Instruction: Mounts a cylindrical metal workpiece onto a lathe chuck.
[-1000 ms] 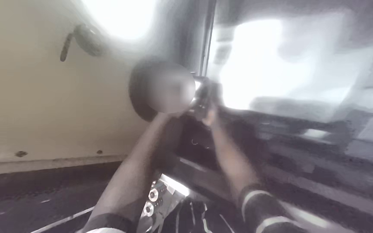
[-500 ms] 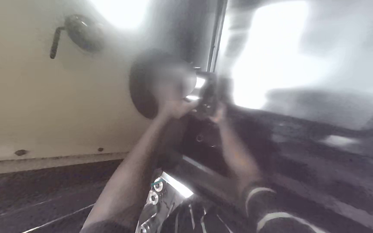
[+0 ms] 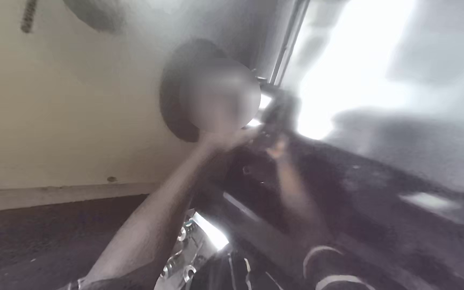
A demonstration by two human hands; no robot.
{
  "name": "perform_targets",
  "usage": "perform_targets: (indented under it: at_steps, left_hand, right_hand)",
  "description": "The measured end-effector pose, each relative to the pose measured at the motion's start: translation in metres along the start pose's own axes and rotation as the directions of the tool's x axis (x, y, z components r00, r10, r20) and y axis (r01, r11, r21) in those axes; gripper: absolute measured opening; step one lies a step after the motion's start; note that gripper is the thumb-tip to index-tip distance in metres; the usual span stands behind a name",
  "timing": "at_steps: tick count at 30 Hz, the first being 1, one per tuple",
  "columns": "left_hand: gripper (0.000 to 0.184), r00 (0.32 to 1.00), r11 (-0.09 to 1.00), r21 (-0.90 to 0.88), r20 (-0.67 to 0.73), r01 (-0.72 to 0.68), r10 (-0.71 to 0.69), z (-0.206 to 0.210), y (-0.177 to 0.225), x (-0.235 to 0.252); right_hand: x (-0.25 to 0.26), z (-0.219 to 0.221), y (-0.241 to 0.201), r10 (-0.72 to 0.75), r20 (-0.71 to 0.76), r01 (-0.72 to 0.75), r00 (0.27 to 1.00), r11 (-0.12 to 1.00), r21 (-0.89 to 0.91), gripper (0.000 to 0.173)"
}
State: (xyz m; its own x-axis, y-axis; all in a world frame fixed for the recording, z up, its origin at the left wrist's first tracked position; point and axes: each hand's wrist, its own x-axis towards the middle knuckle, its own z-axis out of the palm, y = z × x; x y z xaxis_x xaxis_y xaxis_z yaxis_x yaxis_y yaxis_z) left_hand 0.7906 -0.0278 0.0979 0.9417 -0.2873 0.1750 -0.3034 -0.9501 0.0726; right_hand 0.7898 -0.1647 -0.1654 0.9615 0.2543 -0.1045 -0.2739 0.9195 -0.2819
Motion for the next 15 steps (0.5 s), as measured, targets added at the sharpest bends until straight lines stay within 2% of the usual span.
perform_targets:
  at_steps: [3,6,8,11,13,15]
  left_hand:
    - [0.101,1.0,1.0,-0.01,-0.012,-0.013,0.013,0.0,0.0,0.001]
    - [0.095,0.998,1.0,-0.012,0.055,-0.021,0.022,-0.008,0.002,0.001]
    - [0.095,0.994,1.0,-0.005,0.106,-0.02,0.021,-0.011,0.0,0.002]
    - [0.095,0.994,1.0,-0.009,0.104,-0.017,0.017,-0.009,-0.003,0.003]
    - [0.103,0.995,1.0,-0.005,0.101,-0.004,0.005,-0.009,-0.003,0.003]
    - [0.12,0.995,0.999,-0.018,0.094,0.028,-0.027,-0.006,-0.003,0.004]
  right_hand:
    - [-0.001,0.006,-0.002,-0.019,0.064,0.016,0.998,0.999,0.047,0.032]
    - [0.002,0.004,-0.001,-0.011,-0.008,0.011,1.0,0.999,0.044,0.024]
    - [0.003,0.004,0.001,-0.009,-0.029,0.011,1.0,0.998,0.062,0.025]
    - [0.005,0.0,0.0,0.018,-0.034,-0.016,0.999,0.999,0.043,0.028]
    - [0.004,-0.003,-0.001,0.031,-0.032,-0.029,0.999,0.998,0.049,0.03]
    - [0.001,-0.002,-0.002,0.025,-0.033,-0.025,0.999,1.0,0.011,0.032]
